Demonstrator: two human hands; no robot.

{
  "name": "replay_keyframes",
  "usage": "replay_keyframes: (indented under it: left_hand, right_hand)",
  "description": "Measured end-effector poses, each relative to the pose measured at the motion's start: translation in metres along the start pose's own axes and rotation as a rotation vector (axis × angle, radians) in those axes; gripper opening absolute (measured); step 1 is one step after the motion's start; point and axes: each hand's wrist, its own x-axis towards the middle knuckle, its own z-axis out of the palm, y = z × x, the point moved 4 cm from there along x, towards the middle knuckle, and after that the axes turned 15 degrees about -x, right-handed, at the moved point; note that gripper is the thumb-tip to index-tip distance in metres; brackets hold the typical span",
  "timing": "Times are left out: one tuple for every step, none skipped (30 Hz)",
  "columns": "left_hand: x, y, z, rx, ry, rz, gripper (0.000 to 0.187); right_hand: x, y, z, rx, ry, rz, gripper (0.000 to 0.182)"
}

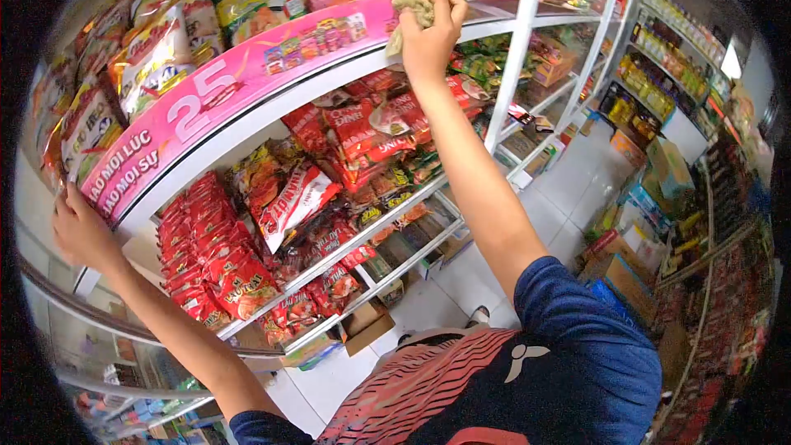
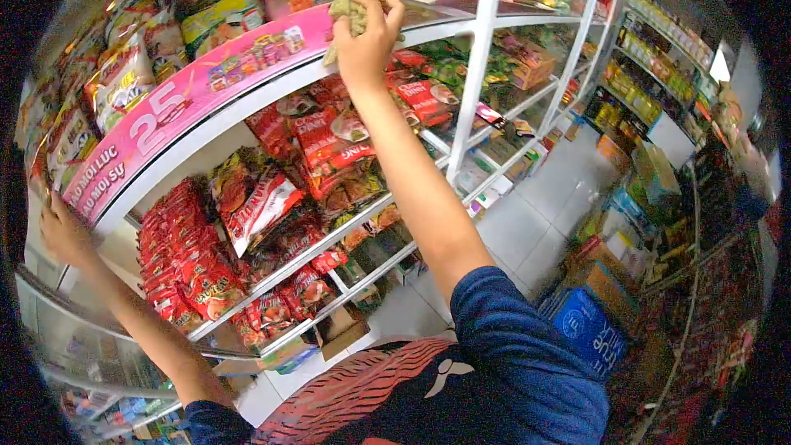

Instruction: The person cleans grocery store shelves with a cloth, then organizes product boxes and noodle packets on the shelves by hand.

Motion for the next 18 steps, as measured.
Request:
replay_keyframes:
  left_hand:
    - [-0.003, -0.017, 0.0, 0.106, -0.018, 0.025, 0.038]
    - [-0.007, 0.0, -0.004, 0.169, 0.025, -0.018, 0.04]
    - [-0.007, -0.004, -0.005, 0.09, 0.024, -0.027, 0.041]
    - [-0.008, -0.008, -0.006, 0.009, 0.02, -0.041, 0.042]
    - [-0.008, -0.01, -0.007, 0.02, 0.022, -0.054, 0.042]
    - [-0.008, -0.009, -0.011, -0.061, 0.042, -0.032, 0.042]
    - [-0.009, -0.011, -0.017, -0.137, 0.063, -0.008, 0.042]
    - [-0.013, -0.018, -0.022, -0.114, 0.068, -0.015, 0.042]
    - [-0.018, -0.025, -0.026, -0.11, 0.125, -0.029, 0.041]
    - [-0.022, -0.033, -0.029, -0.108, 0.184, -0.038, 0.041]
    - [-0.027, -0.042, -0.031, -0.088, 0.199, -0.033, 0.041]
    - [-0.034, -0.052, -0.029, -0.067, 0.18, -0.032, 0.04]
    - [-0.041, -0.063, -0.028, -0.049, 0.157, -0.033, 0.039]
    - [-0.044, -0.07, -0.029, -0.034, 0.132, -0.038, 0.039]
    - [-0.043, -0.066, -0.031, -0.143, 0.079, -0.161, 0.036]
    - [-0.043, -0.068, -0.033, -0.131, 0.084, -0.171, 0.036]
    - [-0.044, -0.07, -0.034, -0.172, 0.045, -0.155, 0.035]
    - [-0.045, -0.072, -0.035, -0.211, 0.006, -0.136, 0.034]
  right_hand:
    - [-0.001, -0.011, 0.001, 0.07, 0.053, 0.008, 0.028]
    - [-0.009, -0.033, 0.009, 0.083, -0.01, -0.018, 0.03]
    - [-0.019, -0.059, 0.015, 0.122, -0.069, -0.066, 0.029]
    - [-0.03, -0.091, 0.018, 0.212, -0.125, -0.126, 0.03]
    - [-0.04, -0.124, 0.023, 0.511, -0.263, -0.158, 0.028]
    - [-0.055, -0.157, 0.027, 0.415, -0.161, -0.287, 0.024]
    - [-0.063, -0.188, 0.026, 0.506, -0.18, -0.406, 0.019]
    - [-0.073, -0.215, 0.027, 0.535, -0.181, -0.451, 0.017]
    - [-0.083, -0.234, 0.033, 0.517, -0.2, -0.496, 0.019]
    - [-0.092, -0.252, 0.036, 0.531, -0.191, -0.549, 0.015]
    - [-0.096, -0.266, 0.034, 0.554, -0.204, -0.609, 0.014]
    - [-0.098, -0.279, 0.032, 0.574, -0.219, -0.667, 0.014]
    - [-0.099, -0.291, 0.034, 0.591, -0.215, -0.666, 0.014]
    - [-0.103, -0.305, 0.038, 0.608, -0.206, -0.69, 0.014]
    - [-0.108, -0.319, 0.042, 0.625, -0.201, -0.716, 0.015]
    - [-0.114, -0.332, 0.045, 0.639, -0.207, -0.722, 0.015]
    - [-0.123, -0.349, 0.048, 0.615, -0.234, -0.751, 0.014]
    - [-0.132, -0.364, 0.052, 0.593, -0.258, -0.779, 0.013]
